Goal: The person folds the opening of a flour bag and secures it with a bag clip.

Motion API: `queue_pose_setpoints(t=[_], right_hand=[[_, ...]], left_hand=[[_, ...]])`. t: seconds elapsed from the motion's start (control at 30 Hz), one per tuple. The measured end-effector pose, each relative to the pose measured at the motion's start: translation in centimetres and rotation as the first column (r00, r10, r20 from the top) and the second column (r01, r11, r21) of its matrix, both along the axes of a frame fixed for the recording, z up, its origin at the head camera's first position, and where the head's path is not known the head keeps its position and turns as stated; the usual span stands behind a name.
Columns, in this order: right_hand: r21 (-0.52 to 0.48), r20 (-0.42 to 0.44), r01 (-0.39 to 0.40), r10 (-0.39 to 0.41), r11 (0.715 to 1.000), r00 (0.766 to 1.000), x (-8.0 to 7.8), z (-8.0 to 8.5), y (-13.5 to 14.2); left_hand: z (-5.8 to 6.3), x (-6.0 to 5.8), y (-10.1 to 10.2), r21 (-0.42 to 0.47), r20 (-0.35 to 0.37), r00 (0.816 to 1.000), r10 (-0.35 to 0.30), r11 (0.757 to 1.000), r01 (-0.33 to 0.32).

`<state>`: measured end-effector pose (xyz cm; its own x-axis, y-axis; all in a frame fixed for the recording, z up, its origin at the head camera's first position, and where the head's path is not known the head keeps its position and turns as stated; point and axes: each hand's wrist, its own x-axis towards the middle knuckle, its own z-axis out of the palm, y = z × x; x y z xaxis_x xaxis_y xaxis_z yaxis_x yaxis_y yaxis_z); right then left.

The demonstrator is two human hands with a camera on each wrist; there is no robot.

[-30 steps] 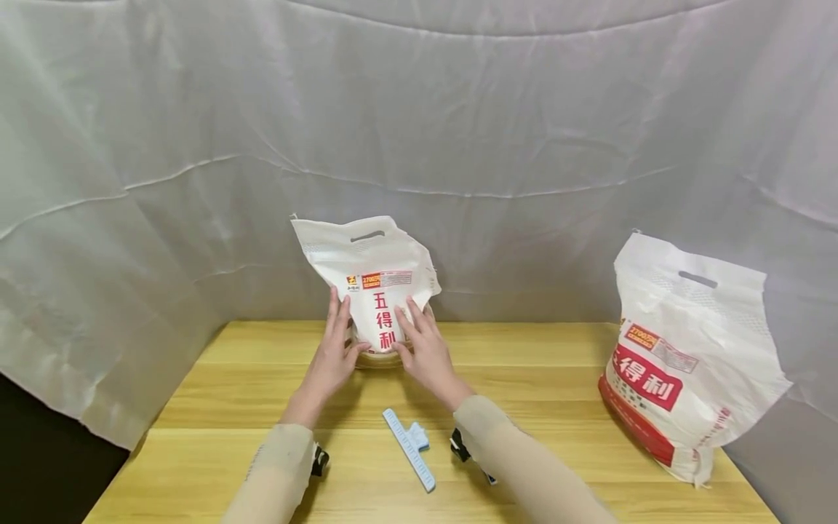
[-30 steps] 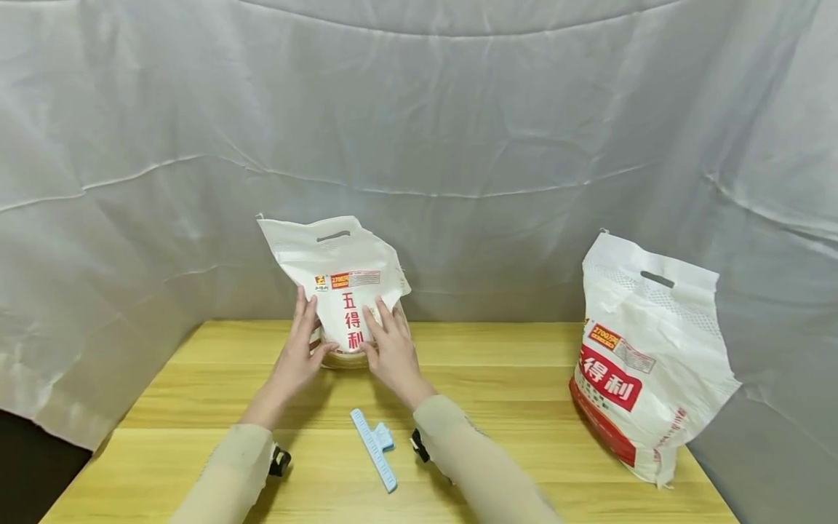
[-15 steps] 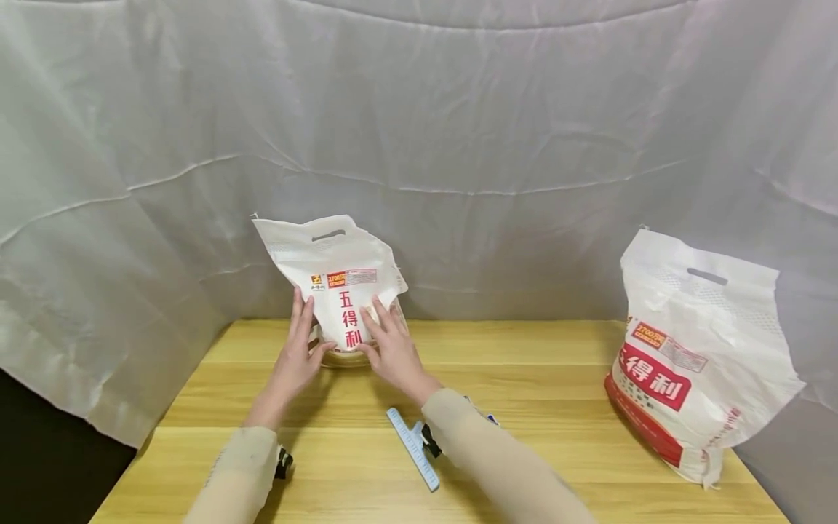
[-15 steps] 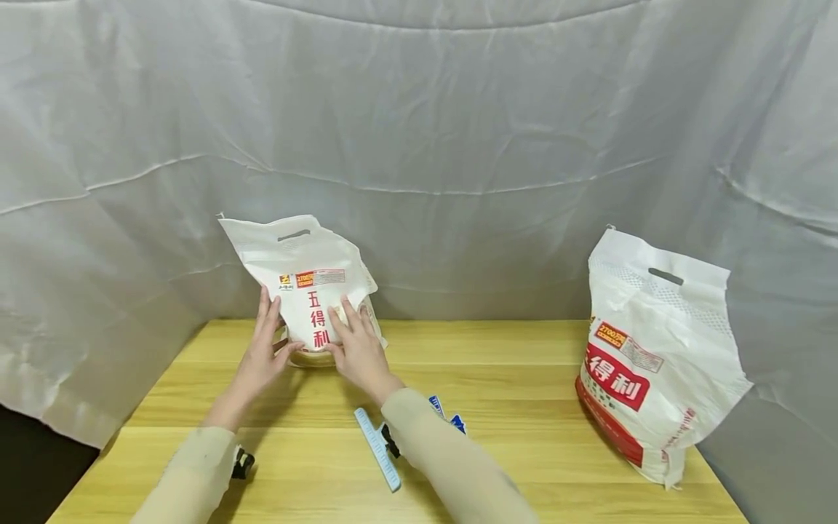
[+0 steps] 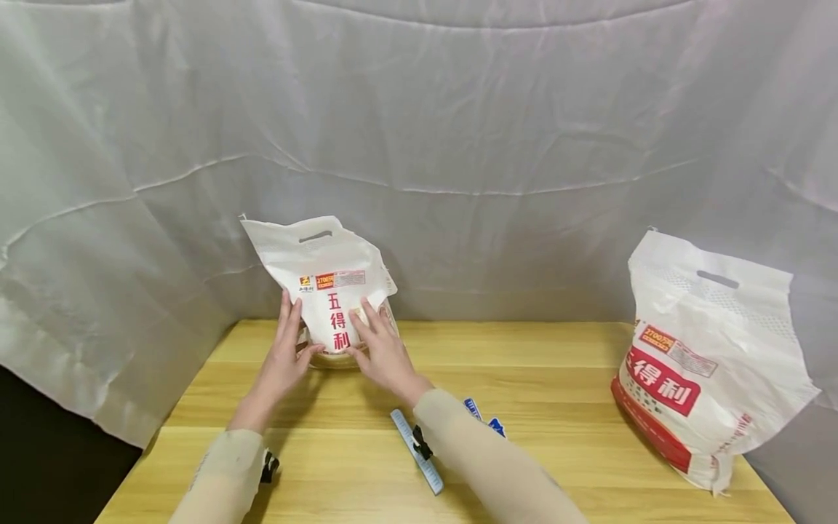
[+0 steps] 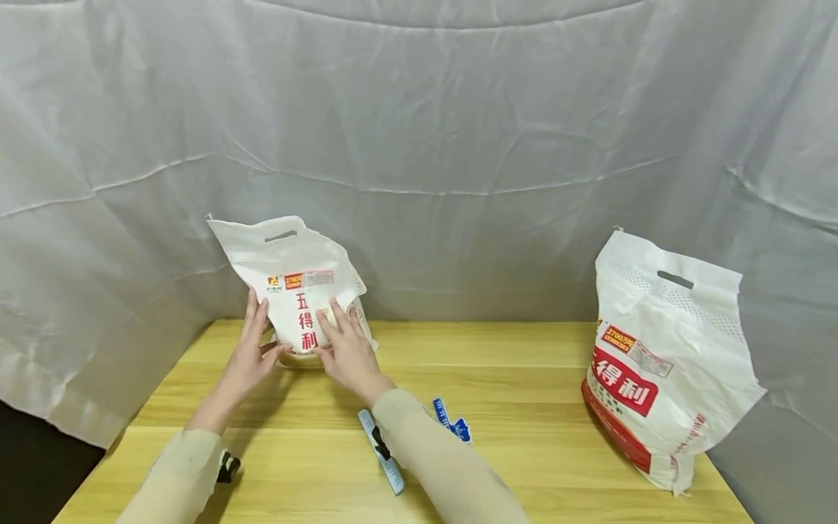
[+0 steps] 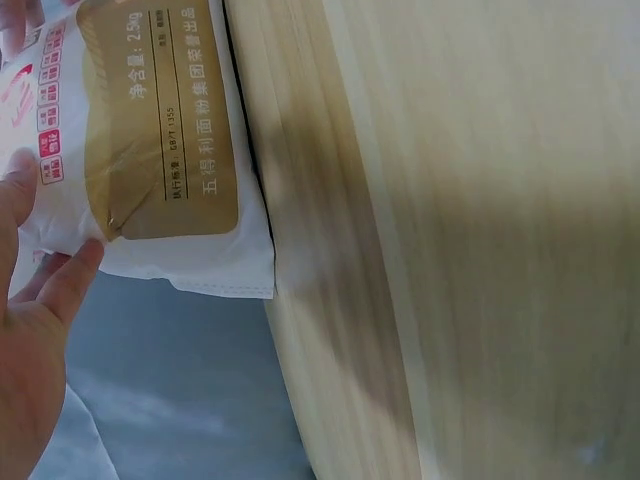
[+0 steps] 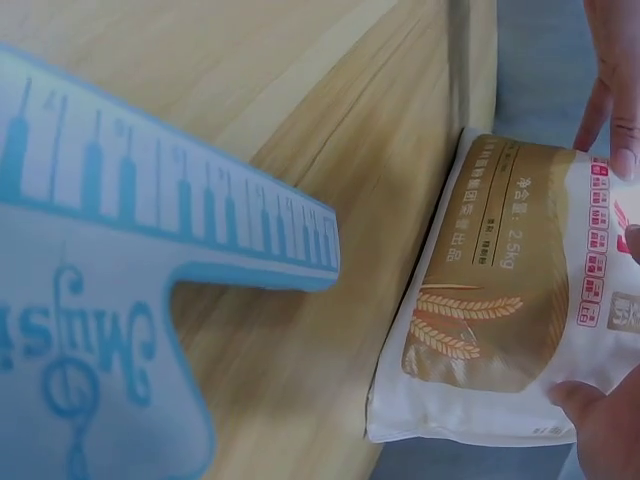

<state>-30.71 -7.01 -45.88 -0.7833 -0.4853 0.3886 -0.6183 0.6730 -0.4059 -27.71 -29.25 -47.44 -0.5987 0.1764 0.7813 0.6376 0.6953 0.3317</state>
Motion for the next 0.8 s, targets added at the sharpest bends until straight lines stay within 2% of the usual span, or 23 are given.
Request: queue_pose_setpoints(t=[0.13, 0.27, 0.43, 0.6, 0.8], right_hand=[[-0.040, 0.034, -0.021, 0.022, 0.999, 0.999, 0.1, 0.0, 0.2], [-0.111, 0.032, -0.056, 0.060, 0.992, 0.998, 0.0, 0.2, 0.7], [-0.173, 0.061, -0.067, 0.079, 0.983, 0.995, 0.3, 0.2, 1.4], [-0.243, 0.035, -0.086, 0.098, 0.966, 0.995, 0.7, 0.1, 2.2], [-0.339, -0.070, -0.123, 0.105, 0.933, 0.992, 1.0, 0.3, 3.2]], left_hand=[[0.1, 0.4, 0.0, -0.021, 0.041, 0.997, 0.063, 0.998, -0.062], [0.4, 0.8, -0.1, -0.062, 0.075, 0.980, 0.184, 0.982, -0.179], [0.5, 1.1, -0.2, -0.085, 0.022, 0.962, 0.271, 0.960, -0.268], [1.0, 1.2, -0.1, -0.063, -0.078, 0.954, 0.290, 0.953, -0.295], [2.4, 1.0, 0.4, -0.031, -0.165, 0.948, 0.272, 0.959, -0.281]])
